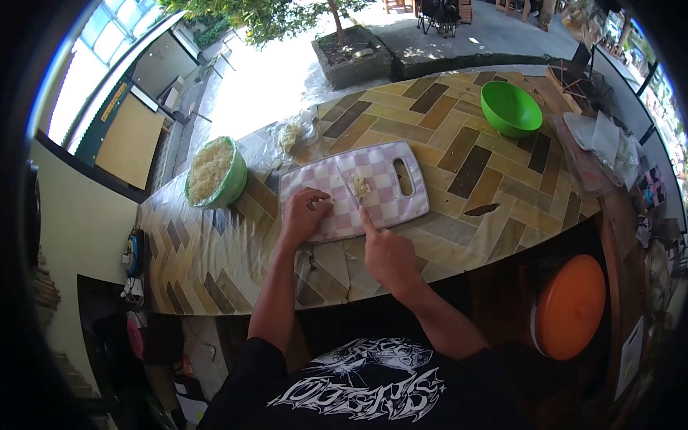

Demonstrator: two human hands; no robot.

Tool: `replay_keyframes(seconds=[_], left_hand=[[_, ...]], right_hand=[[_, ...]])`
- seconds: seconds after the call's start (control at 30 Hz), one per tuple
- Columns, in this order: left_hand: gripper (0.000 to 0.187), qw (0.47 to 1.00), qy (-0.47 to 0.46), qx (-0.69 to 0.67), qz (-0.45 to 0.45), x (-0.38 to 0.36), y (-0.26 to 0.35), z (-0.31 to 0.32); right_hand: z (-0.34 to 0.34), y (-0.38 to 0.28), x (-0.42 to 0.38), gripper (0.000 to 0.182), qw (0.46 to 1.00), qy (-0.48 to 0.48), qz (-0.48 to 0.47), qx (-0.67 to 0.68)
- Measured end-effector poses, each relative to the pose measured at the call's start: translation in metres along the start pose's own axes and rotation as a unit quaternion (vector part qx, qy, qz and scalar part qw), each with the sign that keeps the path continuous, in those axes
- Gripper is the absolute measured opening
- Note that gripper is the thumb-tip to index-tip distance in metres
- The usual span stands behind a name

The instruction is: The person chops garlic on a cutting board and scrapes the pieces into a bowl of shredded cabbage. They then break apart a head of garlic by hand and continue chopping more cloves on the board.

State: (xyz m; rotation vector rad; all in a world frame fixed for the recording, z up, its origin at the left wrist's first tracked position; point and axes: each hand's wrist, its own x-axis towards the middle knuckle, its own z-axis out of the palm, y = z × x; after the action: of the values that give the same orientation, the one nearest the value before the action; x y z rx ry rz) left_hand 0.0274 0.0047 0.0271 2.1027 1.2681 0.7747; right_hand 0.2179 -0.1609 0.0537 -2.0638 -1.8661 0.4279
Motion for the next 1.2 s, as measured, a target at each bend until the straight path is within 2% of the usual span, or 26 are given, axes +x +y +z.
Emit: replay_keyframes(seconds=[0.13,0.27,0.43,0.57,0.63,0.77,0.87,0.93,1.07,1.13,1.2], left_hand=[[0.027,0.999,-0.042,-0.013,0.007,0.011,-0.003,-0.007],[0.021,0.998,0.009,-0.057,0.029,0.007,-0.013,0.005],[0.018,0.996,0.019,-0.052,0.068,0.005,-0.019,0.006],[0.018,0.997,0.005,-0.045,0.06,0.008,-0.018,0.006],[0.018,0.997,0.016,-0.047,0.052,0.005,-0.019,0.005],[0.013,0.992,0.019,-0.002,0.122,0.011,-0.023,0.004],[0.013,0.989,0.019,0.008,0.148,0.013,-0.028,0.002],[0.015,0.984,0.017,0.028,0.176,0.016,-0.029,-0.002],[0.016,0.991,0.02,-0.083,0.099,0.014,-0.029,0.002],[0.017,0.993,0.021,-0.096,0.07,0.014,-0.024,-0.003],[0.018,0.992,0.019,-0.095,0.081,0.016,-0.031,0.001]], right_hand=[[0.011,-0.013,-0.002,0.073,1.0,0.0,-0.024,0.005],[0.016,-0.025,-0.003,0.075,0.996,-0.018,-0.048,-0.069],[0.035,-0.042,0.009,0.072,0.991,-0.01,-0.053,-0.123],[0.03,-0.035,0.043,0.07,0.996,-0.006,-0.063,-0.061],[0.007,-0.047,0.03,0.07,0.994,-0.04,-0.055,-0.08],[0.021,-0.062,0.021,0.071,0.989,-0.051,-0.034,-0.133],[0.036,-0.054,0.039,0.069,0.992,-0.003,-0.049,-0.115],[0.017,-0.056,0.037,0.07,0.993,-0.022,-0.047,-0.107],[0.01,-0.068,0.024,0.072,0.992,-0.072,-0.002,-0.1],[0.026,-0.067,0.026,0.073,0.993,-0.049,-0.003,-0.11],[0.029,-0.059,0.033,0.074,0.994,-0.039,-0.012,-0.106]])
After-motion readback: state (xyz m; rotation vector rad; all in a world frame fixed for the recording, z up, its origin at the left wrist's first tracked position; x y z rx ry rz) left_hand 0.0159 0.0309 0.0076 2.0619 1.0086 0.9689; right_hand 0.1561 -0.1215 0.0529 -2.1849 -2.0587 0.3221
